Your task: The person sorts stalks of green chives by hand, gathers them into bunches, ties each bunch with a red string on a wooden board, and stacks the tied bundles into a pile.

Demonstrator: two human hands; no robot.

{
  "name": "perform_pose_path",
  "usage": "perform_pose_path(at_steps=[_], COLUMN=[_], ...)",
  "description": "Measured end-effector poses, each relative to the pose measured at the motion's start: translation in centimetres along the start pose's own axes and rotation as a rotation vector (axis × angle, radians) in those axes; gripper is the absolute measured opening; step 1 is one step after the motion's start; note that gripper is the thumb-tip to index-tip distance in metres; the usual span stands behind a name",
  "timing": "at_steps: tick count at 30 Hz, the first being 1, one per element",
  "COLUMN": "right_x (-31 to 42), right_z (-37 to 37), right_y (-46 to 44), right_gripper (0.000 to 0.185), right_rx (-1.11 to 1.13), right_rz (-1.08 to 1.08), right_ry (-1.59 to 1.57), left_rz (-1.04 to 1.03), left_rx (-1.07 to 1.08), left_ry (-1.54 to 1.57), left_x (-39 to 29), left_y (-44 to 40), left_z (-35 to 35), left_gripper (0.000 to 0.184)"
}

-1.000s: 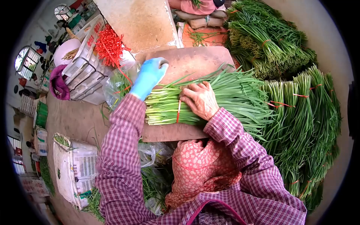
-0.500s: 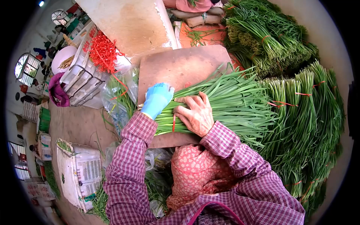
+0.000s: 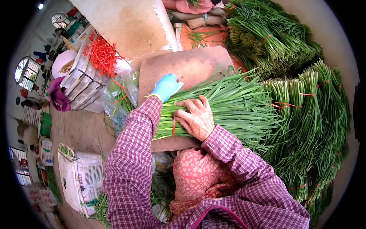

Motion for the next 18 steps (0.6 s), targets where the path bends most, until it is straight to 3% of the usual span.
perform_pose_path(at_steps=[2,4,5,6,8,13,16,18], right_x=[0.0,0.0,0.0,0.0,0.0,-0.1,-0.1,-0.1], right_z=[0.1,0.2,0.1,0.1,0.1,0.2,0.1,0.2], right_y=[0.0,0.0,-0.1,-0.1,-0.1,-0.1,-0.2,-0.4], right_gripper=[0.012,0.012,0.012,0.011,0.011,0.011,0.01,0.01], right_rx=[-0.001,-0.002,-0.003,0.0,0.001,-0.001,0.001,0.003], right_rz=[-0.002,0.002,0.002,0.001,0.0,-0.005,-0.02,-0.027], right_ry=[-0.009,-0.005,-0.009,-0.008,-0.01,-0.004,-0.007,-0.012], left_rz=[0.012,0.085,0.069,0.073,0.066,-0.126,-0.03,0.106], left_rx=[-0.014,0.07,0.113,0.114,0.264,0.181,0.015,-0.127], left_ry=[0.002,0.481,0.547,0.545,0.099,0.186,0.98,1.154], left_x=[1.2,3.4,4.0,3.5,2.0,2.1,4.0,5.0], left_y=[-1.1,-1.3,-1.2,-0.3,2.3,4.3,5.2,7.0], left_z=[-0.1,0.0,0.1,1.3,2.5,1.6,3.1,4.5], left_gripper=[0.036,0.043,0.054,0.054,0.061,0.043,0.029,0.028])
Point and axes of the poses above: each hand's wrist, its own y-axis away from the middle knuckle, its own z-axis out of the back of the hand, x = y × z, the point moved 8 cm from there along -y, towards the middle knuckle, and after that the axes turned 4 degrees about -y, right-handed, at the moved point
